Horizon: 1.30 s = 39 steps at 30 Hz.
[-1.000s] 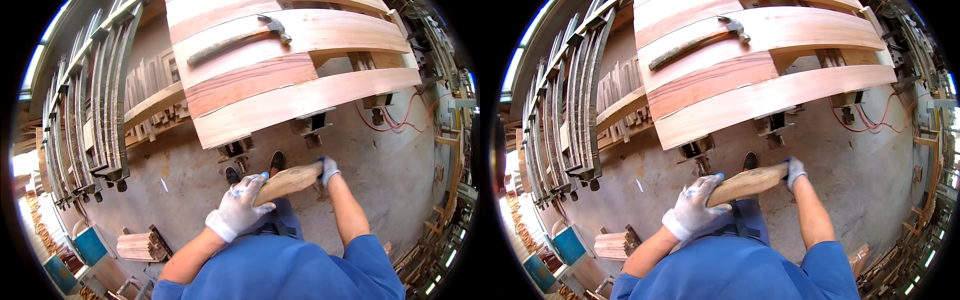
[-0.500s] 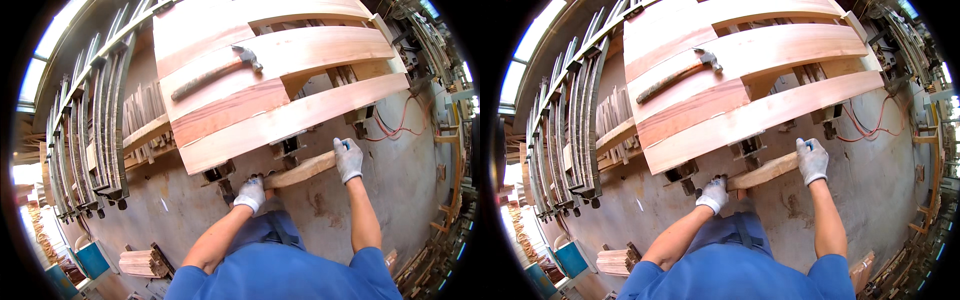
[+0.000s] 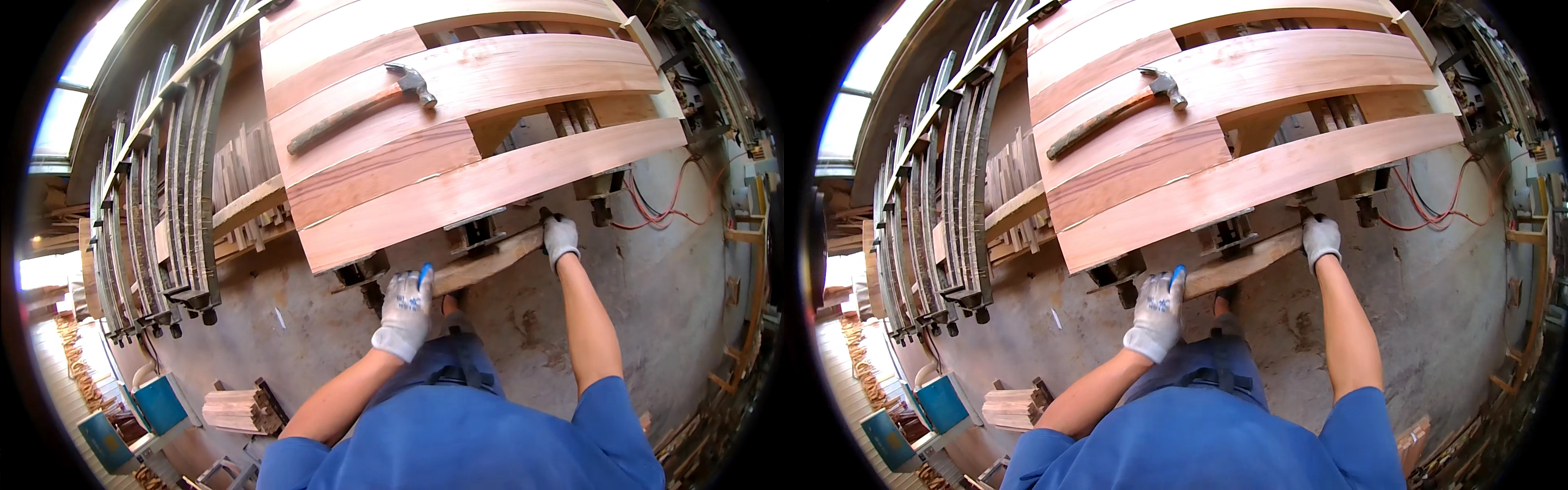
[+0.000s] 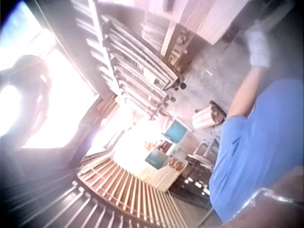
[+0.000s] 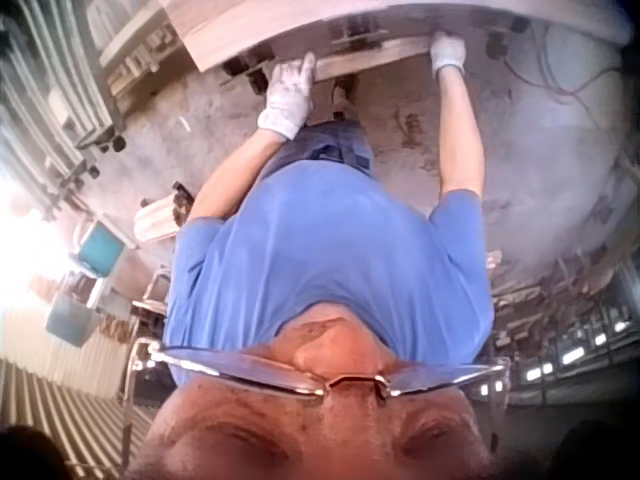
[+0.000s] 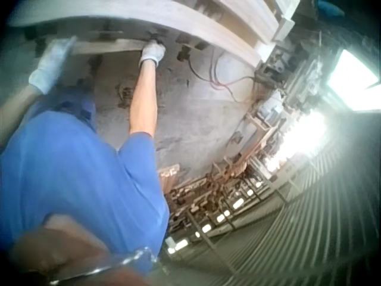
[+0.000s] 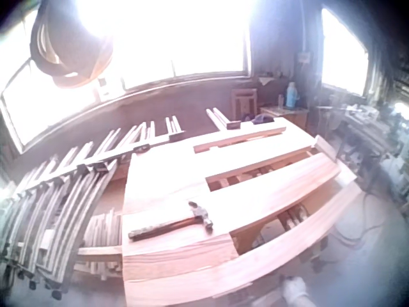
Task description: The person aligns and secures wooden planks on a jig using a hammer and a wooden block. They repeatedly tap the planks to fit them together, walk to retrieve a hammer, and continue adjusting the planks until they are flush.
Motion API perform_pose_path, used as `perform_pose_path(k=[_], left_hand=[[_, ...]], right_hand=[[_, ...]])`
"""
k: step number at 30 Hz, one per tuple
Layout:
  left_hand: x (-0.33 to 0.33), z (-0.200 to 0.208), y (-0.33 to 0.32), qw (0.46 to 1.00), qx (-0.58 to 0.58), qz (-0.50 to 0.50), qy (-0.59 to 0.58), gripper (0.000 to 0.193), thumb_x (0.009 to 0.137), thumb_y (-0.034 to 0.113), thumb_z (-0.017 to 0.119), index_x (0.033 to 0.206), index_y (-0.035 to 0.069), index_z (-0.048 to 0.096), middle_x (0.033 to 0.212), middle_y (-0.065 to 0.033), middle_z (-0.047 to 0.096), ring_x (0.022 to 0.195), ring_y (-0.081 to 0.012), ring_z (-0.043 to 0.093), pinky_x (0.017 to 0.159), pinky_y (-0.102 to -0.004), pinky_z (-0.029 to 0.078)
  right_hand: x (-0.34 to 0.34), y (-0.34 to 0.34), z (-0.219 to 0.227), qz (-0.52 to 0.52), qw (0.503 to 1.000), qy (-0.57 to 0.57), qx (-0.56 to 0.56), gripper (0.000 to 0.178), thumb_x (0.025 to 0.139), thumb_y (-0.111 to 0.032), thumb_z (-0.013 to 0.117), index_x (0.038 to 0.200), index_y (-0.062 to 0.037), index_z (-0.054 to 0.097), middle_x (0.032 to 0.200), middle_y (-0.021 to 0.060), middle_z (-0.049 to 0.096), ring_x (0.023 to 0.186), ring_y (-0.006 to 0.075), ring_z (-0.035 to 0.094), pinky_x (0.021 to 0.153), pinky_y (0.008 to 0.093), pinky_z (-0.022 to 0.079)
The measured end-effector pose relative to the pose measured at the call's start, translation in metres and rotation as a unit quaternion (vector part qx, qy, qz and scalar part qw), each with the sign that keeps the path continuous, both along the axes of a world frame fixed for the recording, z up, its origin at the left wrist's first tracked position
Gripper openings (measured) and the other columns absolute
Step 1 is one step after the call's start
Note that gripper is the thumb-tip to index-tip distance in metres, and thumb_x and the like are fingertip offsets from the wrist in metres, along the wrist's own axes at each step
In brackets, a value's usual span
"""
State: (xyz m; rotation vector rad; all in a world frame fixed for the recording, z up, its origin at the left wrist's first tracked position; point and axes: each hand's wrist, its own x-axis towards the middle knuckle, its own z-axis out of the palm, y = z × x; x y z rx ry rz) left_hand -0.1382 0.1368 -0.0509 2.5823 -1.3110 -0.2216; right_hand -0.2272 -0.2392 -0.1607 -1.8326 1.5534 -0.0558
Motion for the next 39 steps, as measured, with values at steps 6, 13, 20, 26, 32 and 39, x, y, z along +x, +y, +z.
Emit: perform_pose_path(k=[6,13,20,26,32,39], left_hand=[[0.02,0.089,-0.022,0.98,-0.175,-0.02,0.09,0.069,0.069,0.012,0.088,0.133,0.007,0.062,0.119,-0.0155,0.065,0.106,-0.0335,0.066,0.086,-0.0418,0.058],[0.009,0.108,-0.084,0.971,-0.219,-0.07,0.071,0.066,0.075,0.016,0.084,0.136,0.009,0.059,0.118,-0.0124,0.065,0.101,-0.031,0.066,0.082,-0.0402,0.059],[0.012,0.108,-0.11,0.921,-0.202,-0.149,0.299,0.065,0.079,0.008,0.077,0.141,0.007,0.056,0.126,-0.0189,0.064,0.106,-0.0347,0.068,0.085,-0.0422,0.06],[0.092,0.094,-0.037,0.964,-0.232,-0.106,0.072,0.055,0.08,0.017,0.083,0.13,0.005,0.062,0.12,-0.0205,0.066,0.107,-0.0367,0.066,0.091,-0.0456,0.057],[0.154,0.07,0.015,0.975,-0.182,-0.121,-0.029,0.055,0.079,0.024,0.085,0.127,0.005,0.065,0.123,-0.0192,0.065,0.117,-0.0398,0.062,0.101,-0.0504,0.05],[0.158,0.064,0.007,0.971,-0.188,-0.15,-0.008,0.056,0.081,0.028,0.083,0.128,0.004,0.064,0.13,-0.0218,0.062,0.127,-0.0443,0.055,0.111,-0.0563,0.041]], right_hand=[[-0.032,0.02,-0.168,0.279,0.93,0.229,-0.074,0.039,0.102,-0.033,0.051,0.12,-0.0044,0.071,0.12,0.0201,0.072,0.11,0.0397,0.068,0.091,0.0462,0.055],[-0.049,0.134,-0.116,0.332,0.922,-0.173,0.095,0.036,0.105,-0.022,0.045,0.13,-0.0048,0.065,0.128,0.0131,0.069,0.113,0.0306,0.067,0.1,0.0411,0.052],[-0.007,0.229,-0.019,0.125,0.877,-0.376,0.273,0.043,0.091,-0.01,0.068,0.133,-0.0042,0.06,0.125,0.0105,0.068,0.109,0.0255,0.067,0.097,0.0373,0.054],[-0.018,0.214,0.056,-0.146,0.871,-0.418,0.212,0.064,0.079,0.001,0.087,0.135,-0.0037,0.057,0.122,0.0083,0.066,0.105,0.0212,0.066,0.094,0.034,0.056],[-0.007,0.169,0.161,-0.085,0.894,-0.347,-0.269,0.069,0.081,-0.004,0.085,0.142,-0.0054,0.052,0.13,0.0108,0.064,0.118,0.0262,0.062,0.101,0.0399,0.053],[-0.025,0.142,0.179,0.345,0.826,-0.007,-0.446,0.065,0.076,-0.03,0.085,0.134,-0.012,0.062,0.154,0.0197,0.043,0.14,0.042,0.041,0.113,0.0544,0.039]])
